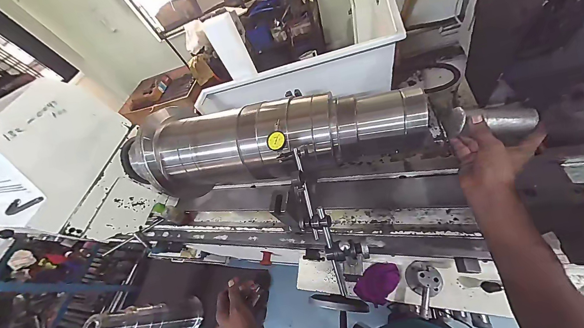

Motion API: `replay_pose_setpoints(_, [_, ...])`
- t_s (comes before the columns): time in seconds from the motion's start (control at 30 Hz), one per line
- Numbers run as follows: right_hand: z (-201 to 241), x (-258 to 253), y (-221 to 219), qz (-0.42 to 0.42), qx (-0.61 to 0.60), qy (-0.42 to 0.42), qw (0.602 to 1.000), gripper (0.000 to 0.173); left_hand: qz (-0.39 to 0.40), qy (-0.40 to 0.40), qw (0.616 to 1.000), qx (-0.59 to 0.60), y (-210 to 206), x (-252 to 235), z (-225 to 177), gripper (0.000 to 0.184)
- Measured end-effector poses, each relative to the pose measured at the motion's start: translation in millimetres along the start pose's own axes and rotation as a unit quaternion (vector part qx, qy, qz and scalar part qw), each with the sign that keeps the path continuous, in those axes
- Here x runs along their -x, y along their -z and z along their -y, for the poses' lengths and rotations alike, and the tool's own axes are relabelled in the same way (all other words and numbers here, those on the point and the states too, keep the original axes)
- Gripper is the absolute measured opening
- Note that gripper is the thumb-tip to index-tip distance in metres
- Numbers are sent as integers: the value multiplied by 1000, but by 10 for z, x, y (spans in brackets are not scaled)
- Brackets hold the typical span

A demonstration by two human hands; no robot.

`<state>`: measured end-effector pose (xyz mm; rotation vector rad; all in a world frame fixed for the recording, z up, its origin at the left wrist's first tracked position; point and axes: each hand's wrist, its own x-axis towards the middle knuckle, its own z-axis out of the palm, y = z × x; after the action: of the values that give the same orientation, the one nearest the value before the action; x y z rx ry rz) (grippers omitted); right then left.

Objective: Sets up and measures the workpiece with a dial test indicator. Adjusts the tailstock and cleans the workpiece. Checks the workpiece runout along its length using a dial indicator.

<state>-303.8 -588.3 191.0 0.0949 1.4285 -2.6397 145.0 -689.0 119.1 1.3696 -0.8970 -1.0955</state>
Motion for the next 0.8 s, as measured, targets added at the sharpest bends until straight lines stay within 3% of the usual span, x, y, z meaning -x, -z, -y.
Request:
replay_pose_setpoints(0.3, [-125,163,-109,78,31,24,996,112,25,-15,999,28,-186,98,-244,21])
replay_pose_setpoints(0.8, [-107,83,-8,84,63,34,994,109,44,3,999,30,-279,140,-157,22])
